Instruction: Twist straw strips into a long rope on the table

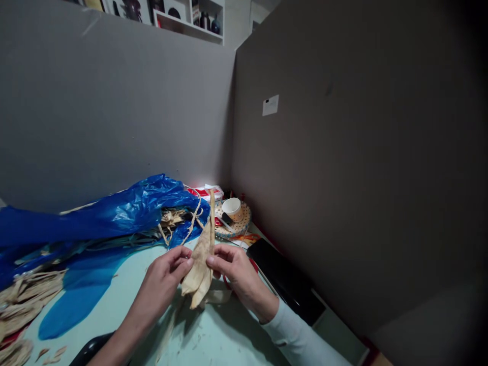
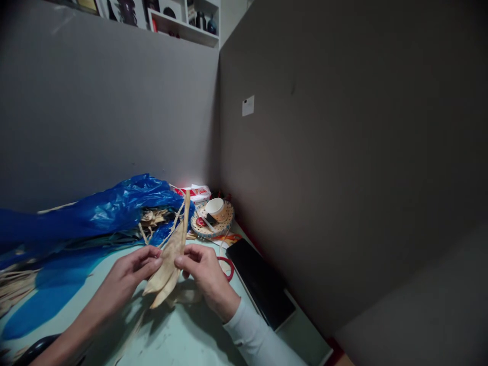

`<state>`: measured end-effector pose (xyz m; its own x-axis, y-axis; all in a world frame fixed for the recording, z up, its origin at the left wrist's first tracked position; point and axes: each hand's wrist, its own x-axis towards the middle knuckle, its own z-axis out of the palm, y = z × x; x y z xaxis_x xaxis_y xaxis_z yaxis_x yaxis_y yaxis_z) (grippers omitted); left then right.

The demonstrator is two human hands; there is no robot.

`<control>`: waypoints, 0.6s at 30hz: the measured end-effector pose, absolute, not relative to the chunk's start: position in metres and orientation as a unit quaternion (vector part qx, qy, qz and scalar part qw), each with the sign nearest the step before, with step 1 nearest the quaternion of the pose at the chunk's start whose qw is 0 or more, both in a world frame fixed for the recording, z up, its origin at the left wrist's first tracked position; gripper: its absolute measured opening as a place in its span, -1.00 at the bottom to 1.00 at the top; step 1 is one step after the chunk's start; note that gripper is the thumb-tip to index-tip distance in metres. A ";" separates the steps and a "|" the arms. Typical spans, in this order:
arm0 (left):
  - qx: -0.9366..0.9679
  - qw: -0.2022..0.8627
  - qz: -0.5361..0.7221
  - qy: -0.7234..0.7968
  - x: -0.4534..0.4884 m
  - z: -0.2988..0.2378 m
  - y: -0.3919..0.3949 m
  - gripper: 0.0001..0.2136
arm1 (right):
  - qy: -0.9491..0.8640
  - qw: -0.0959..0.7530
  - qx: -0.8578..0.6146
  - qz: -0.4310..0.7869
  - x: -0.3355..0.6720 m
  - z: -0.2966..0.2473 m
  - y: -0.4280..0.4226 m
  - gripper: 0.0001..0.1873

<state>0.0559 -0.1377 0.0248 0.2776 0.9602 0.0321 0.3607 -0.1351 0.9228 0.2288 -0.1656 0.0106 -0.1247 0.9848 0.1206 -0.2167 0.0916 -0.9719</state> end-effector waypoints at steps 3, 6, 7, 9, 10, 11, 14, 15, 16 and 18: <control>0.654 0.418 0.369 0.511 0.054 0.026 -0.135 -0.72 | -0.488 0.546 -0.394 0.556 0.232 0.009 -0.164 -0.80; 0.599 0.470 0.390 0.518 0.052 0.028 -0.132 -0.69 | -0.476 0.548 -0.408 0.554 0.235 0.007 -0.162 -0.78; 0.581 0.489 0.393 0.518 0.052 0.029 -0.132 -0.69 | -0.479 0.547 -0.416 0.546 0.236 0.007 -0.162 -0.78; 0.565 0.510 0.393 0.516 0.052 0.028 -0.131 -0.69 | -0.492 0.550 -0.435 0.515 0.236 0.006 -0.162 -0.82; 0.566 0.514 0.390 0.513 0.053 0.028 -0.132 -0.70 | -0.496 0.553 -0.441 0.504 0.235 0.006 -0.162 -0.84; 0.572 0.515 0.386 0.509 0.054 0.027 -0.132 -0.70 | -0.493 0.556 -0.441 0.503 0.234 0.006 -0.162 -0.87; 0.602 0.514 0.364 0.490 0.055 0.026 -0.133 -0.67 | -0.459 0.562 -0.423 0.542 0.232 0.005 -0.161 -0.87; 0.617 0.509 0.354 0.485 0.054 0.026 -0.133 -0.66 | -0.447 0.568 -0.424 0.546 0.234 0.004 -0.160 -0.86; 0.631 0.499 0.347 0.482 0.051 0.026 -0.131 -0.64 | -0.438 0.579 -0.431 0.536 0.237 0.004 -0.157 -0.86; 0.658 0.453 0.344 0.493 0.042 0.028 -0.127 -0.63 | -0.421 0.614 -0.454 0.489 0.248 0.005 -0.153 -0.90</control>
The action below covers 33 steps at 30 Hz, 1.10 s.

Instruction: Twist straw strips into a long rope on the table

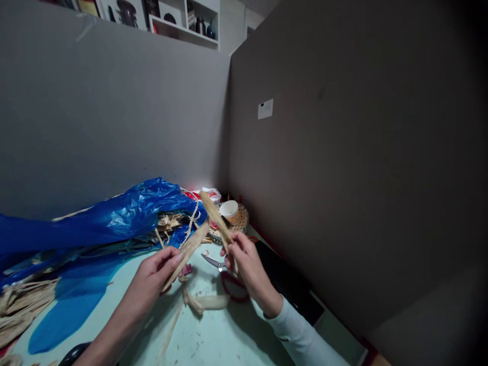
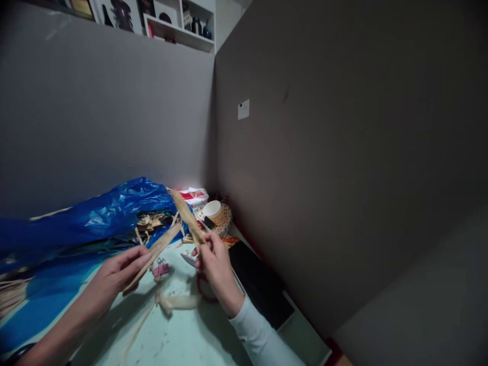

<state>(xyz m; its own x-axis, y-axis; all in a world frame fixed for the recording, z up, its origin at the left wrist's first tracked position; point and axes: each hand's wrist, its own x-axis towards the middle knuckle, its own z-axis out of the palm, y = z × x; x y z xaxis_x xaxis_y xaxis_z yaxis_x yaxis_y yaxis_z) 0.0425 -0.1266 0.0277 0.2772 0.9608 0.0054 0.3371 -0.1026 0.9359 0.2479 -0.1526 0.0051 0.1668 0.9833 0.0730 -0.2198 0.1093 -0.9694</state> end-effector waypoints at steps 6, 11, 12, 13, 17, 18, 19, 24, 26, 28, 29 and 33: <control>0.717 0.131 0.296 0.617 0.008 0.042 -0.102 -0.67 | -0.362 0.705 -0.440 0.423 0.284 0.016 -0.147 -0.87; 0.737 0.016 0.206 0.644 0.013 0.047 -0.079 -0.73 | -0.378 0.689 -0.438 0.436 0.286 0.021 -0.149 -0.77; 0.740 0.005 0.193 0.644 0.018 0.046 -0.074 -0.74 | -0.376 0.690 -0.442 0.433 0.286 0.022 -0.150 -0.75; 0.743 -0.007 0.178 0.645 0.024 0.045 -0.068 -0.75 | -0.373 0.693 -0.445 0.428 0.287 0.023 -0.150 -0.73; 0.756 -0.052 0.131 0.639 0.055 0.038 -0.048 -0.74 | -0.358 0.702 -0.455 0.414 0.291 0.027 -0.151 -0.68; 0.760 -0.062 0.124 0.635 0.064 0.036 -0.043 -0.74 | -0.355 0.702 -0.457 0.415 0.292 0.027 -0.152 -0.68; 0.765 -0.071 0.118 0.629 0.073 0.034 -0.038 -0.74 | -0.352 0.700 -0.459 0.418 0.292 0.027 -0.152 -0.68; 0.789 -0.110 0.086 0.598 0.109 0.018 -0.017 -0.75 | -0.357 0.681 -0.468 0.436 0.290 0.024 -0.151 -0.69; 0.793 -0.127 0.072 0.592 0.115 0.012 -0.011 -0.73 | -0.358 0.679 -0.462 0.444 0.288 0.022 -0.150 -0.70; 0.796 -0.147 0.063 0.584 0.115 0.009 -0.005 -0.74 | -0.355 0.678 -0.455 0.455 0.287 0.019 -0.149 -0.70; 0.798 -0.157 0.060 0.579 0.113 0.009 -0.003 -0.74 | -0.354 0.676 -0.455 0.458 0.286 0.018 -0.148 -0.69; 0.807 -0.190 0.056 0.557 0.096 0.012 0.003 -0.76 | -0.359 0.667 -0.458 0.465 0.286 0.014 -0.147 -0.66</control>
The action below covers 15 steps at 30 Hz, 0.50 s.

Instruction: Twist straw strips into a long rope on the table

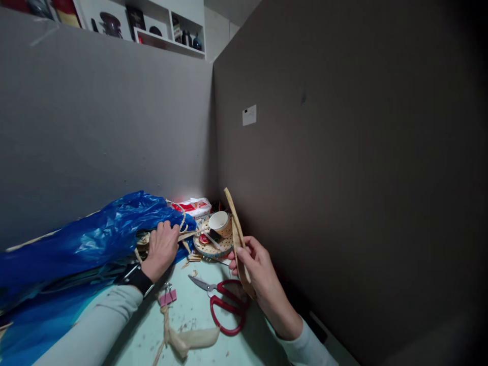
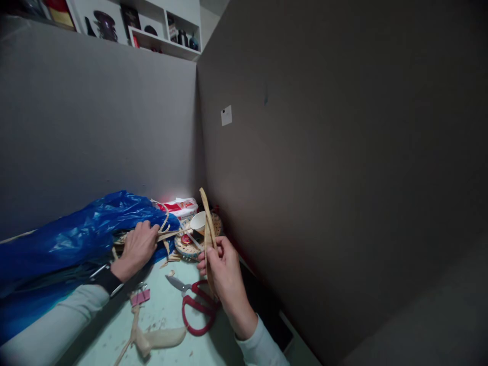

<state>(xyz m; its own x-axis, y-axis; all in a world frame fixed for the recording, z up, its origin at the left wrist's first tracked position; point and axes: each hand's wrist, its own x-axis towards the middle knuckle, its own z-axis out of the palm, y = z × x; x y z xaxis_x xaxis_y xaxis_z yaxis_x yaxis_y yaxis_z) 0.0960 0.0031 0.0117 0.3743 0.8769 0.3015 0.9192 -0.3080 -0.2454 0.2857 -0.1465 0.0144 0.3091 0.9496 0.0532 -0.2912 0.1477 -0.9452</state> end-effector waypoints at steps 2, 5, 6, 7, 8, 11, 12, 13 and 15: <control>-0.813 0.201 -0.057 -0.543 0.085 0.012 0.004 -0.78 | -0.367 0.664 -0.455 0.467 0.285 0.014 -0.146 -0.67; -0.825 0.215 -0.061 -0.520 0.069 0.008 0.004 -0.83 | -0.372 0.659 -0.453 0.472 0.283 0.016 -0.147 -0.66; -0.828 0.221 -0.061 -0.513 0.064 0.006 0.003 -0.84 | -0.372 0.656 -0.454 0.475 0.283 0.016 -0.148 -0.65; -0.830 0.227 -0.059 -0.506 0.060 0.004 0.002 -0.85 | -0.372 0.653 -0.455 0.477 0.282 0.017 -0.148 -0.64; -0.831 0.234 -0.055 -0.502 0.056 0.002 0.001 -0.85 | -0.372 0.650 -0.457 0.480 0.281 0.017 -0.149 -0.63; -0.831 0.246 -0.040 -0.497 0.048 -0.002 0.001 -0.82 | -0.377 0.640 -0.467 0.480 0.278 0.017 -0.150 -0.60; -0.831 0.245 -0.034 -0.498 0.046 -0.002 0.003 -0.80 | -0.379 0.637 -0.471 0.479 0.277 0.017 -0.150 -0.60; -0.831 0.243 -0.029 -0.500 0.044 -0.002 0.005 -0.78 | -0.381 0.634 -0.475 0.478 0.277 0.017 -0.150 -0.60; -0.831 0.236 -0.019 -0.503 0.041 0.001 0.010 -0.76 | -0.386 0.630 -0.479 0.473 0.275 0.015 -0.149 -0.62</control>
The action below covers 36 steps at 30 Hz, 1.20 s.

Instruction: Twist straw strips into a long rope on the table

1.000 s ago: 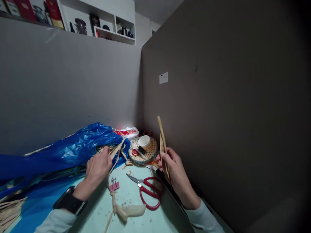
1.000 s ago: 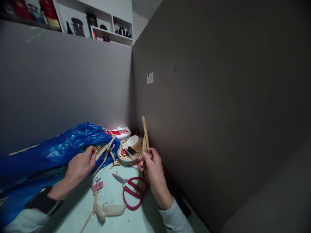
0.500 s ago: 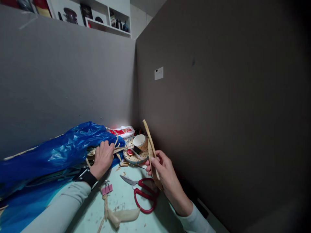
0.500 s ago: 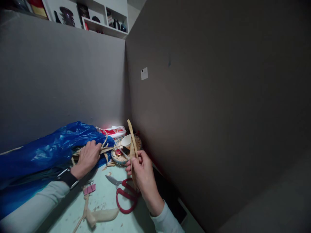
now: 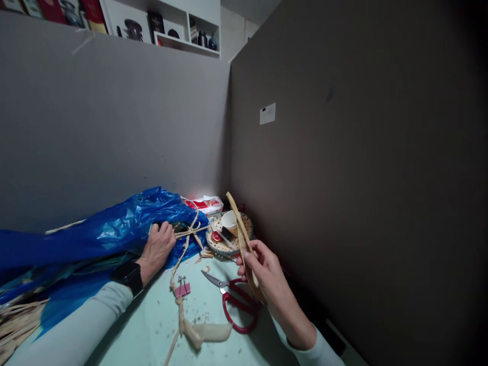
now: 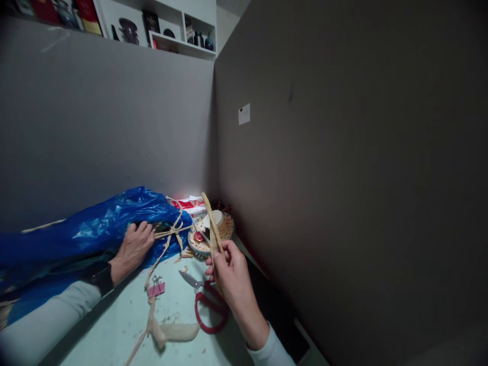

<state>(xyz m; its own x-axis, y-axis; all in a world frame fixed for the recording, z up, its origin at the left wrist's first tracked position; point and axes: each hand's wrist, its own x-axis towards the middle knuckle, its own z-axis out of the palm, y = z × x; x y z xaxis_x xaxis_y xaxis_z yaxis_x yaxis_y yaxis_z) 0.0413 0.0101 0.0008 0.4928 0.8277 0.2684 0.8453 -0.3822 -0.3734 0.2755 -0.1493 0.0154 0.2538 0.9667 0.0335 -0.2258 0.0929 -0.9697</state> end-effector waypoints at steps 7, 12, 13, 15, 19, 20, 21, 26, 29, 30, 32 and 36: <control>-0.826 0.176 -0.001 -0.536 0.045 0.005 0.024 -0.70 | -0.401 0.620 -0.475 0.477 0.274 0.013 -0.150 -0.66; -0.810 0.109 0.038 -0.575 0.051 -0.001 0.013 -0.68 | -0.411 0.615 -0.481 0.471 0.271 0.012 -0.150 -0.65; -0.807 0.099 0.047 -0.580 0.050 -0.001 0.011 -0.68 | -0.413 0.611 -0.483 0.471 0.270 0.012 -0.149 -0.66; -0.801 0.084 0.063 -0.590 0.048 0.001 0.005 -0.68 | -0.423 0.607 -0.484 0.467 0.269 0.010 -0.150 -0.69; -0.783 0.073 0.083 -0.613 0.044 0.006 -0.003 -0.68 | -0.484 0.592 -0.506 0.398 0.270 0.007 -0.151 -0.75; -0.778 0.071 0.087 -0.619 0.044 0.007 -0.004 -0.68 | -0.501 0.585 -0.517 0.373 0.270 0.006 -0.150 -0.75; -0.773 0.070 0.091 -0.624 0.043 0.007 -0.005 -0.68 | -0.514 0.578 -0.526 0.354 0.271 0.005 -0.150 -0.75; -0.751 0.075 0.091 -0.650 0.032 0.008 -0.011 -0.70 | -0.522 0.562 -0.538 0.350 0.274 0.000 -0.147 -0.76; -0.749 0.087 0.075 -0.652 0.022 0.008 -0.023 -0.70 | -0.514 0.553 -0.545 0.366 0.272 0.000 -0.146 -0.77; -0.751 0.090 0.064 -0.650 0.020 0.009 -0.030 -0.68 | -0.511 0.552 -0.546 0.369 0.272 0.000 -0.146 -0.77; -0.762 0.091 0.037 -0.640 0.020 0.012 -0.048 -0.59 | -0.504 0.555 -0.547 0.373 0.270 0.000 -0.146 -0.79; -0.799 0.023 -0.041 -0.599 0.042 0.024 -0.092 -0.60 | -0.497 0.558 -0.546 0.379 0.262 0.000 -0.148 -0.81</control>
